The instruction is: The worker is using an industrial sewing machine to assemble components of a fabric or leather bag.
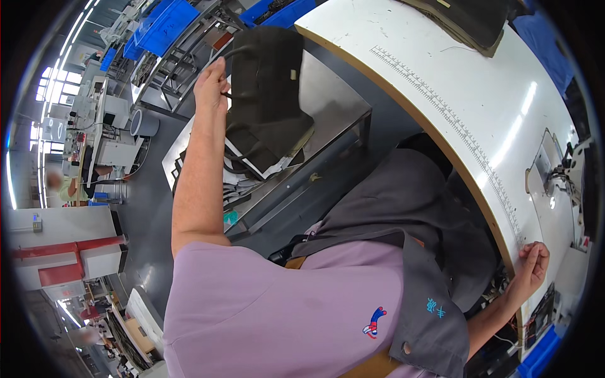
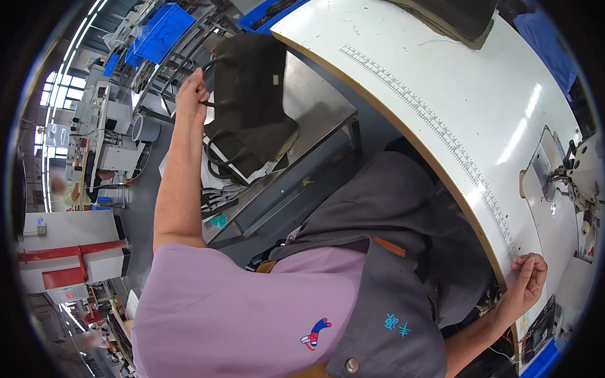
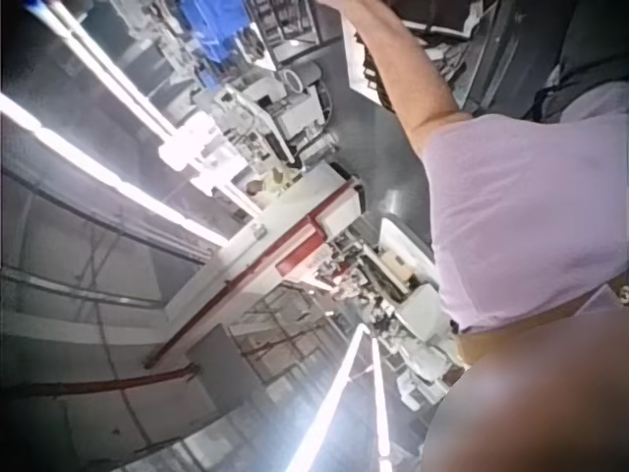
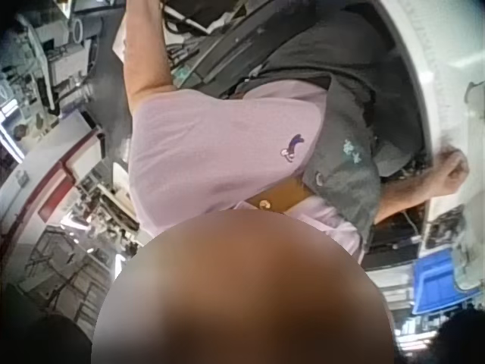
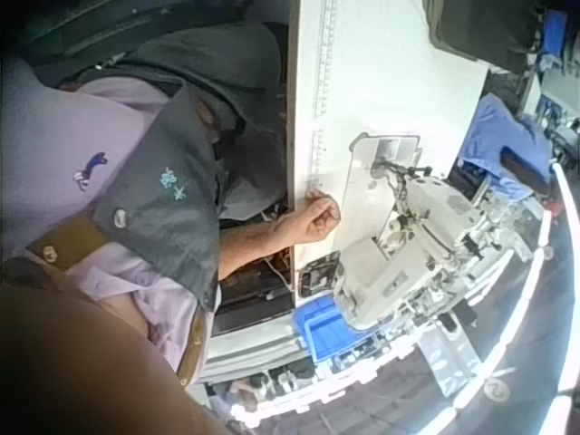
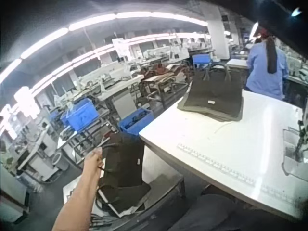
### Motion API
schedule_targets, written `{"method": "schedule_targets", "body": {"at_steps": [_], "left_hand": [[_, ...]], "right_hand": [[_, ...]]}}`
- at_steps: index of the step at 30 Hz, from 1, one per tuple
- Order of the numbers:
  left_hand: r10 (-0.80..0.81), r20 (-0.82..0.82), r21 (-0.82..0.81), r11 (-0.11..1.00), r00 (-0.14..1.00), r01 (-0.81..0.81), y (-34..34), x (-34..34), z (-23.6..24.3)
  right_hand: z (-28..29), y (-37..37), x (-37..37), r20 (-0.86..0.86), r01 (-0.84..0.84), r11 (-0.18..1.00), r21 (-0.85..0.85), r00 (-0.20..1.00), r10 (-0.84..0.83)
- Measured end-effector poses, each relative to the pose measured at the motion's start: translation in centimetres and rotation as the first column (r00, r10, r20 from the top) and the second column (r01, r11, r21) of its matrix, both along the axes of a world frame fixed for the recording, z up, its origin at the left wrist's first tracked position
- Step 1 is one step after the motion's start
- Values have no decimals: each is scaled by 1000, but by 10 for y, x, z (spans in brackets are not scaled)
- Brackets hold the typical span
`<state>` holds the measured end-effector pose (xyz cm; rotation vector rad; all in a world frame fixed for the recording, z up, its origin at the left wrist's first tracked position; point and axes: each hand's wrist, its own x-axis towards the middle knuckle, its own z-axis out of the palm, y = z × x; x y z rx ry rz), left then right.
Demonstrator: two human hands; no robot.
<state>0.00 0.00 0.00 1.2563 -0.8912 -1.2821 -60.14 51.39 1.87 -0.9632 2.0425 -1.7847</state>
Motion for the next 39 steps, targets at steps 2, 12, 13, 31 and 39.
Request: {"method": "schedule_targets", "body": {"at_steps": [2,12,13,31,39], "left_hand": [[-174,333,-263,927,927,269,26,-15,21],[-365,789,585,693,-495,422,109,54,-44],[-382,819,551,729,-428,406,118,57,-47],[-157,404,855,416,-901,310,103,28,-30],[-204,422,869,370,-883,330,115,35,-45]], "right_hand": [[4,3,2,9,7,1000,9,1000,-7],[2,2,2,-17,0,1000,-26,1000,0],[0,1,-1,-12,-15,1000,-18,1000,15],[5,2,-6,-25,-42,999,35,999,43],[2,3,-9,-5,-43,999,24,999,43]]}}
